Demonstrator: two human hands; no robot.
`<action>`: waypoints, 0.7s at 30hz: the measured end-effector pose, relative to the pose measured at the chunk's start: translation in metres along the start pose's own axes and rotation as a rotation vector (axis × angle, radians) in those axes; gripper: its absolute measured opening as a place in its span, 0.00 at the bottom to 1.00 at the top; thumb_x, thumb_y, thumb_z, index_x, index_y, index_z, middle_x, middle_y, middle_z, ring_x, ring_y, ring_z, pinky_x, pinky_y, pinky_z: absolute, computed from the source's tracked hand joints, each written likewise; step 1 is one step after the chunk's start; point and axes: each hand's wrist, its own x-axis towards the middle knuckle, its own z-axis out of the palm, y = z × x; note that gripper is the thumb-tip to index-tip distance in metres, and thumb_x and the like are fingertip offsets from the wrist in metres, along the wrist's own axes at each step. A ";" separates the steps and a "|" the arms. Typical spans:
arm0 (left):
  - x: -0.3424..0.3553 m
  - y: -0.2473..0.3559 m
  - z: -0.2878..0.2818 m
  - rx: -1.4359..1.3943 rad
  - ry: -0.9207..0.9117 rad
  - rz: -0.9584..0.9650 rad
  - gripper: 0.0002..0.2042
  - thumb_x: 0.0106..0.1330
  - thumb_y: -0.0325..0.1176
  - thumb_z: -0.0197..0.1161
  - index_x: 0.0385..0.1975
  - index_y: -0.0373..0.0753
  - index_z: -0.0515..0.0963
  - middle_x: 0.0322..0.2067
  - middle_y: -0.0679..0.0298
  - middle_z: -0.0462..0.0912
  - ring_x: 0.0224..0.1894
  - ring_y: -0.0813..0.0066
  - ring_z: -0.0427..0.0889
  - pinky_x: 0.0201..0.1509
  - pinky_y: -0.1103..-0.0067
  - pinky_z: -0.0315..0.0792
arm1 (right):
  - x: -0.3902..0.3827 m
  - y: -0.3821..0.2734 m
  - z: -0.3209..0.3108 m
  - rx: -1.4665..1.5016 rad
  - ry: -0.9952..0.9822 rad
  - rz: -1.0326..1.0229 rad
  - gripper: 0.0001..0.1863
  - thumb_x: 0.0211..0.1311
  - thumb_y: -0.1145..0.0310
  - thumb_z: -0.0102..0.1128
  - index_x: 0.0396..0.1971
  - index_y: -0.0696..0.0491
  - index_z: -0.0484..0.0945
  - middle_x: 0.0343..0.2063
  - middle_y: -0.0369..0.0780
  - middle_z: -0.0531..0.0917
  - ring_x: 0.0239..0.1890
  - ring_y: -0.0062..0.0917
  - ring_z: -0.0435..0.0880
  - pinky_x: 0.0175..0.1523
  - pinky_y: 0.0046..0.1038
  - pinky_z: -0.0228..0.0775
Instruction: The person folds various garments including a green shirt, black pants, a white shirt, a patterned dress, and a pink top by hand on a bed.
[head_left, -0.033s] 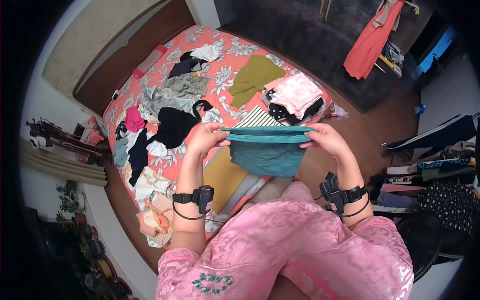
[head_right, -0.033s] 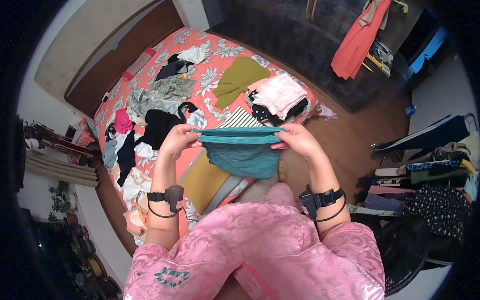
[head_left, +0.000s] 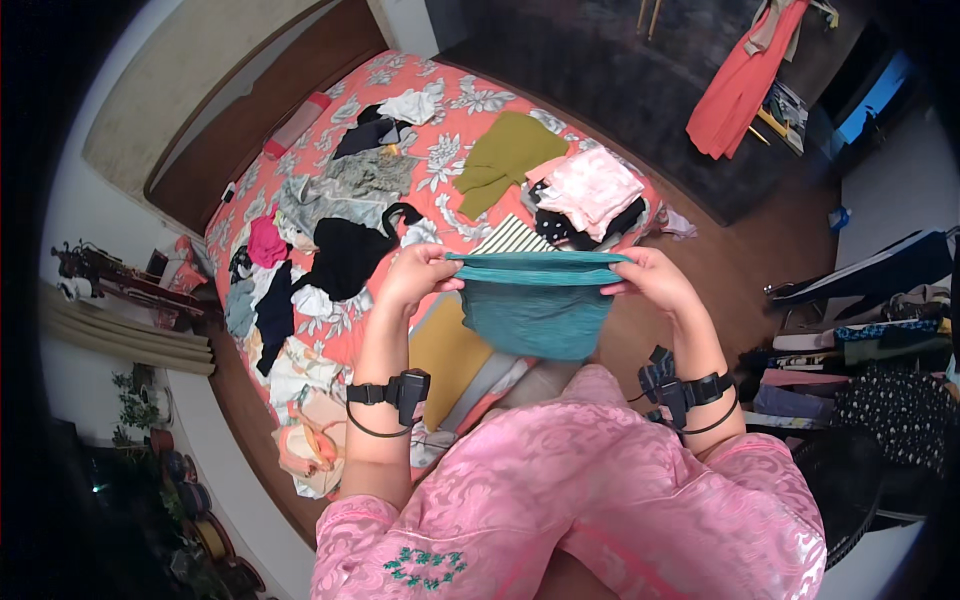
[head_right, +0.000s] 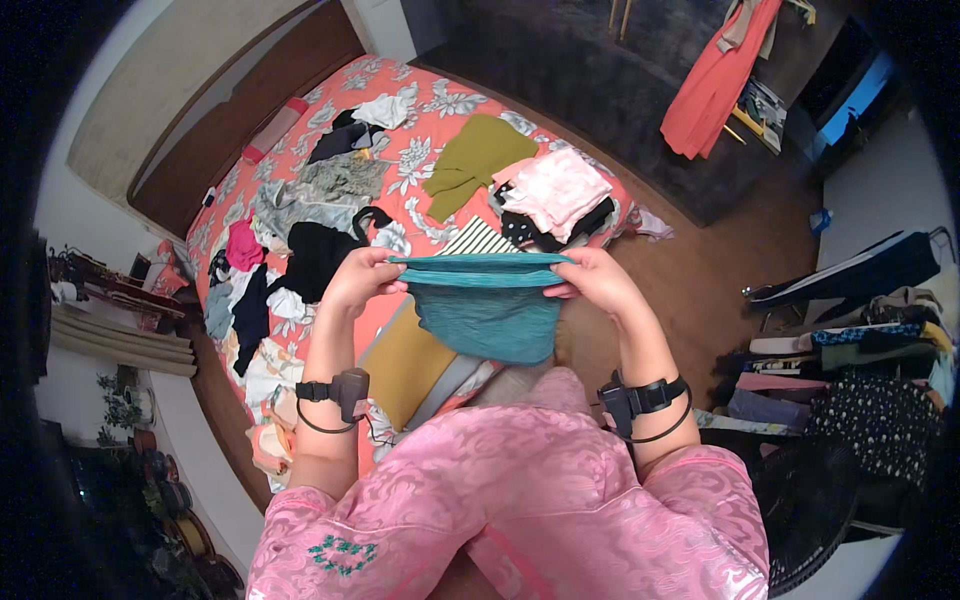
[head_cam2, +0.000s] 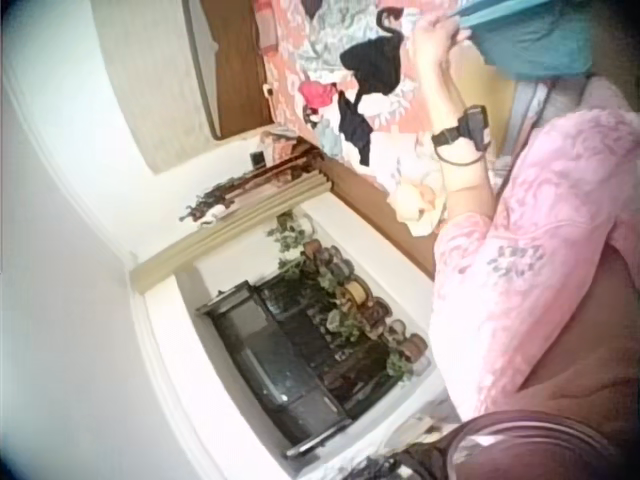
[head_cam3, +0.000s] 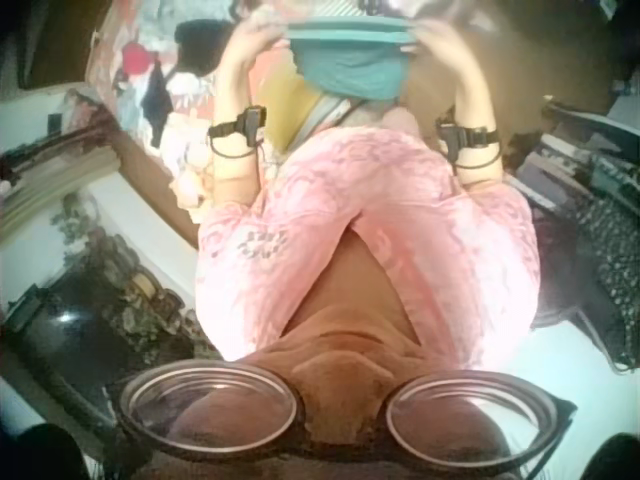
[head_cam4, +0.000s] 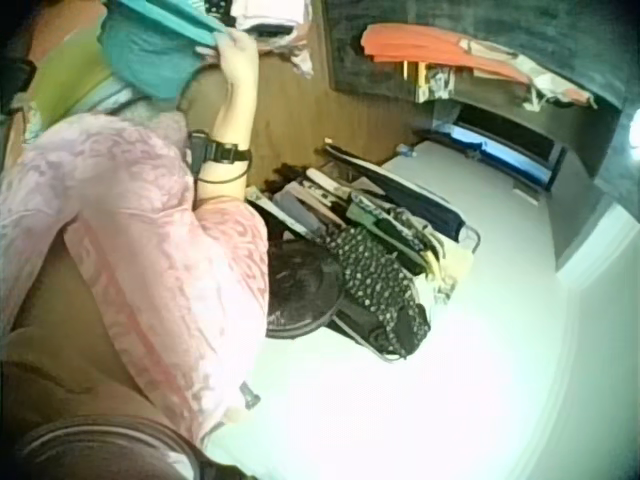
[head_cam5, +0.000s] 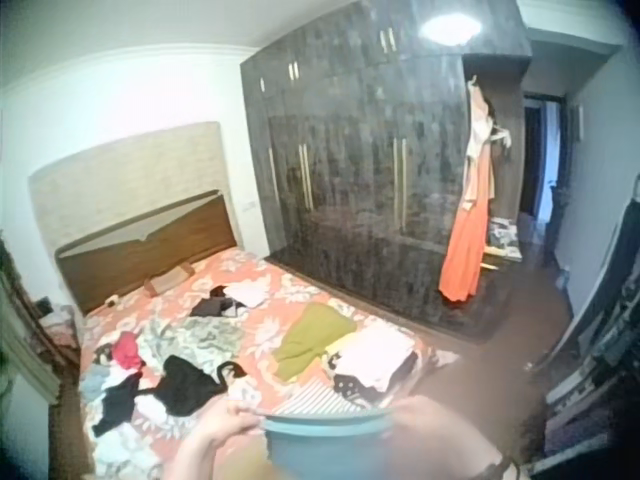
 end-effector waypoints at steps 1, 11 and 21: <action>0.018 0.003 0.010 0.003 -0.004 -0.005 0.04 0.60 0.24 0.58 0.33 0.33 0.76 0.25 0.65 0.80 0.24 0.82 0.80 0.30 0.89 0.76 | 0.009 0.004 -0.015 0.040 0.050 0.018 0.13 0.62 0.73 0.48 0.43 0.63 0.74 0.38 0.41 0.81 0.34 0.25 0.83 0.43 0.23 0.77; 0.231 0.078 0.102 -0.155 0.011 0.136 0.09 0.60 0.21 0.53 0.40 0.30 0.74 0.29 0.63 0.80 0.28 0.79 0.80 0.36 0.86 0.76 | 0.113 -0.022 -0.161 0.145 0.435 -0.194 0.09 0.59 0.76 0.49 0.38 0.61 0.74 0.34 0.38 0.81 0.34 0.19 0.81 0.39 0.18 0.71; 0.364 0.080 0.143 -0.222 0.162 0.199 0.13 0.58 0.16 0.49 0.40 0.32 0.76 0.20 0.71 0.74 0.22 0.86 0.75 0.30 0.90 0.70 | 0.175 0.000 -0.210 -0.140 0.433 -0.327 0.15 0.52 0.80 0.56 0.41 0.55 0.74 0.16 0.24 0.62 0.19 0.08 0.60 0.22 0.16 0.49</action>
